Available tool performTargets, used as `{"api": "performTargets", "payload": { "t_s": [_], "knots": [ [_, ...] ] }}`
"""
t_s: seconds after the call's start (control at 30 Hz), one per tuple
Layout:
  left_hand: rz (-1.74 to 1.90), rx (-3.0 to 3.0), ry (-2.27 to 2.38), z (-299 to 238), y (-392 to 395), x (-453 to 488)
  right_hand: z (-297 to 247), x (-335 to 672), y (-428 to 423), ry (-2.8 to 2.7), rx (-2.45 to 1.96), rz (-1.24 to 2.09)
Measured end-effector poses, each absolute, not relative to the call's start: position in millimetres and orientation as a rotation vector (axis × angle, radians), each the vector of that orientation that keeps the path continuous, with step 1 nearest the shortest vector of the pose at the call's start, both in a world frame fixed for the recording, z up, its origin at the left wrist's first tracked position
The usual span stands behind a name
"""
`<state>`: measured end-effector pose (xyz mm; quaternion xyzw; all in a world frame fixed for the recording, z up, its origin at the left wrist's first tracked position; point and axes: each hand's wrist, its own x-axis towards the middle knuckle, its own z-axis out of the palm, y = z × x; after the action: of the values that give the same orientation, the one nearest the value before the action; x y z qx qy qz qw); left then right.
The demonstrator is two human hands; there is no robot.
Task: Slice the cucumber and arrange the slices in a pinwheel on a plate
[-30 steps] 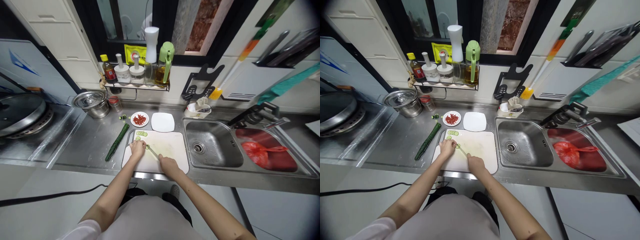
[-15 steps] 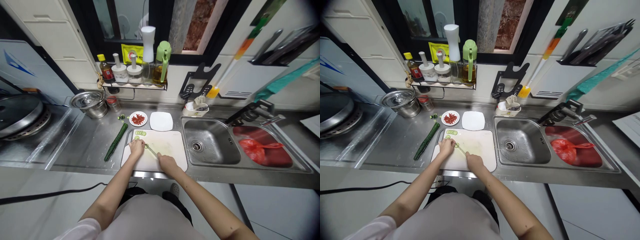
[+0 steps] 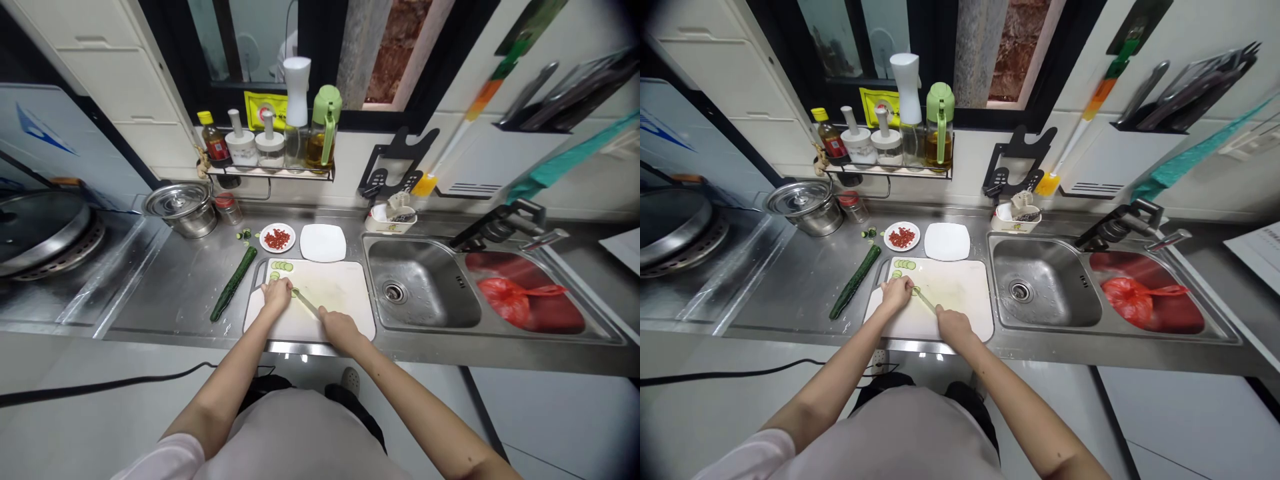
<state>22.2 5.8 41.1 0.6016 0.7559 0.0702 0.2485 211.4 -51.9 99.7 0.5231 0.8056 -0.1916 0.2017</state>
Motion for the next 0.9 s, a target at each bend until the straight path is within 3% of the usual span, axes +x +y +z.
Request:
{"api": "performTargets", "payload": {
  "t_s": [0.53, 0.9],
  "knots": [
    [0.162, 1.569, 2.048, 41, 7, 23, 94, 214, -53, 2.29, 1.468, -0.521],
    [0.523, 1.261, 2.196, 35, -21, -13, 88, 246, -59, 2.221, 1.615, -0.562]
  ]
}}
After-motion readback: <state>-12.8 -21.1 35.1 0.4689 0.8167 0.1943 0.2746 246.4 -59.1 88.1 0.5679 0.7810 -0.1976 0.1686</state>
